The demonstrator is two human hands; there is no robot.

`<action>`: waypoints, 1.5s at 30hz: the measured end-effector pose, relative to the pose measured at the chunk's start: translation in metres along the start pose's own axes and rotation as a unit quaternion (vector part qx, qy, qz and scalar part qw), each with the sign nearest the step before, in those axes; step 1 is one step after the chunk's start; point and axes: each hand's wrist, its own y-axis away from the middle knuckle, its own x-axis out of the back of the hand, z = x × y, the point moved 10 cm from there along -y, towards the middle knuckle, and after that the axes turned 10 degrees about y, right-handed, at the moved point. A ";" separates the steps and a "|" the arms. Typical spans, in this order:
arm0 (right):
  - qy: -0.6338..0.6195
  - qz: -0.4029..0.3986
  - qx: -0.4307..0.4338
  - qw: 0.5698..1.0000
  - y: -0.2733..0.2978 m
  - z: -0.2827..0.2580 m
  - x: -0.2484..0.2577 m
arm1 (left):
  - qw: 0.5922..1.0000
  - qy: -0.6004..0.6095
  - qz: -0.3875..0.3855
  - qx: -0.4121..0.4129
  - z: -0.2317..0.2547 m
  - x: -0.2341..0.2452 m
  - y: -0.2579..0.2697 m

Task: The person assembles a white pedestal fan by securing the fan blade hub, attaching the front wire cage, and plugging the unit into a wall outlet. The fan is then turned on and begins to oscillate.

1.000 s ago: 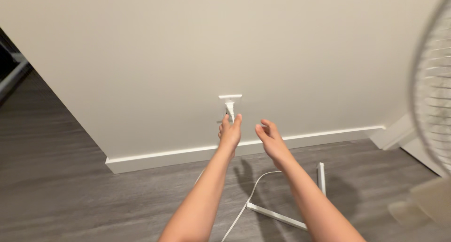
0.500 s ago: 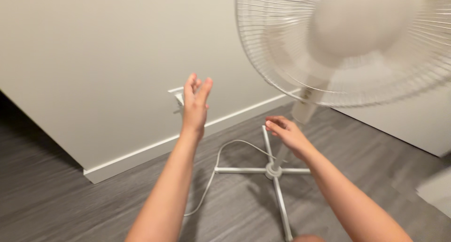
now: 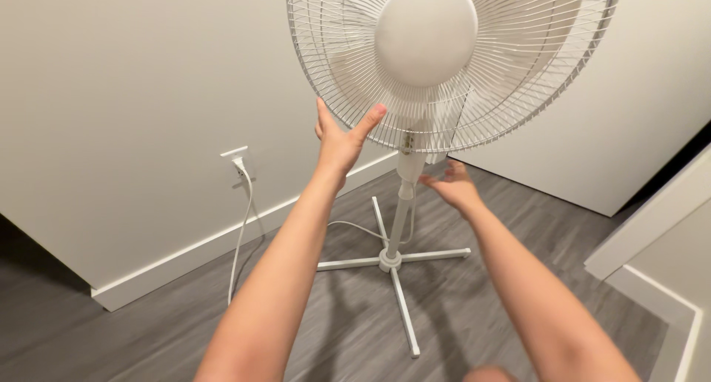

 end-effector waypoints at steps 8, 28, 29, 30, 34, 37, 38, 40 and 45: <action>0.077 0.126 0.192 0.970 -0.061 -0.031 -0.049 | 0.999 -0.004 0.043 -0.024 -0.027 -0.023 -0.008; 0.620 0.162 0.397 0.657 -0.098 -0.061 -0.139 | 0.968 -0.169 0.047 -0.180 -0.057 0.005 0.032; 0.613 0.163 0.400 0.661 -0.103 -0.057 -0.143 | 0.967 -0.168 0.044 -0.189 -0.052 0.001 0.032; 0.608 0.163 0.402 0.665 -0.106 -0.053 -0.147 | 0.965 -0.166 0.041 -0.198 -0.049 -0.004 0.032; 0.608 0.158 0.415 0.658 -0.112 -0.052 -0.151 | 0.969 -0.148 0.013 -0.197 -0.049 -0.016 0.026; 0.321 0.049 0.255 0.911 -0.137 -0.031 -0.125 | 0.974 -0.136 0.010 -0.180 -0.061 -0.012 0.025; 0.319 0.051 0.266 0.908 -0.136 -0.034 -0.126 | 0.973 -0.140 0.012 -0.183 -0.064 -0.007 0.027; 0.314 0.058 0.291 0.902 -0.137 -0.038 -0.123 | 0.974 -0.144 0.023 -0.173 -0.075 0.004 0.030; 0.759 0.179 0.371 0.505 -0.130 -0.050 -0.148 | 0.974 -0.186 0.067 -0.112 -0.110 0.046 0.048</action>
